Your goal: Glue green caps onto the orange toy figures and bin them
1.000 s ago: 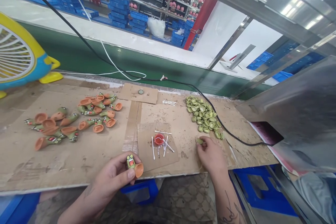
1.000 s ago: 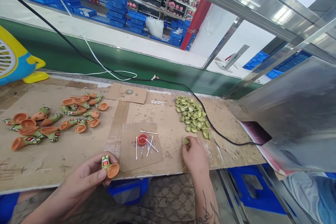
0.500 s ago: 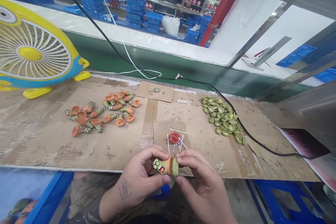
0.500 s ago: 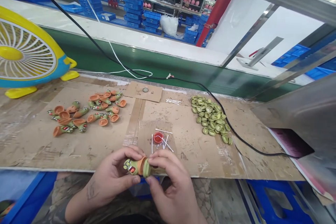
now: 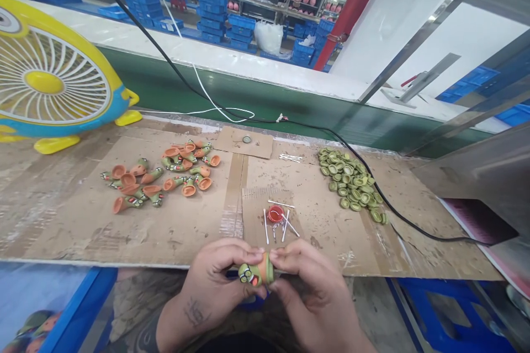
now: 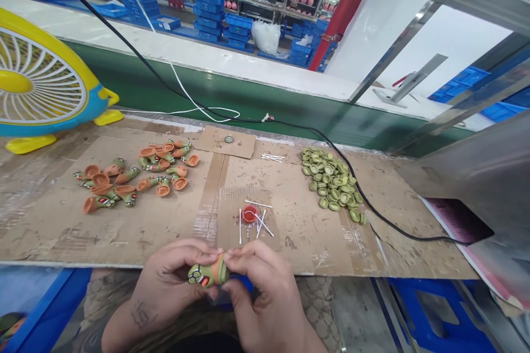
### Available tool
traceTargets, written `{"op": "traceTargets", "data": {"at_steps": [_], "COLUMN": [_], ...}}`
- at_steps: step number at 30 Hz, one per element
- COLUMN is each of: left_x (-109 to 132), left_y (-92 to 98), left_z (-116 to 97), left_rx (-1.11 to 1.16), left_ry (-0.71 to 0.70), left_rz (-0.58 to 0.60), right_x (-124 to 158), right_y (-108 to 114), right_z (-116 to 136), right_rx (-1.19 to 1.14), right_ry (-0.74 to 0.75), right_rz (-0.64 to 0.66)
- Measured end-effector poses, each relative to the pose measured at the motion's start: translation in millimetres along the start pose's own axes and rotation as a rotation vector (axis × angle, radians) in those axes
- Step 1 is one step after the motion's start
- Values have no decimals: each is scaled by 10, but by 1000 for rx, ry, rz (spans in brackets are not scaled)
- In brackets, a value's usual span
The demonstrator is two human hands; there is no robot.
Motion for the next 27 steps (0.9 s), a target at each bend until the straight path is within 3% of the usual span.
{"op": "traceTargets", "data": {"at_steps": [4,7,11,17,23,27], "left_x": [-17,-43,-28,114,168,165], "left_y": [0,-82,-253,-249,-219,-246], "left_z": [69,281,404,478,588,538], "left_rx": [114,443,758,680,598,620], "left_ry": [66,244,404,415,362,356], "left_rz": [-75,-97,-42,38,127,174], "right_x": [-72,-120,-138,-108,-24,16], "right_y": [-5,-54,-150,-251,-215,-233], "right_z": [-15,-64,-11,0,56,85], "right_rx": [12,91,208,190,201,237], "right_ry": [-32,-46,76,131,166,186], "right_rz": [15,6,-66,-50,-35,-18]}}
Point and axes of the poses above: each hand's wrist, its own x-axis away from the middle knuckle, its own y-axis out of the back of the hand, z = x × y, the point moved 10 cm from there along -x, towards the middle knuckle, and after that the axes turned 8 degrees about x, right-handed, at the moved point
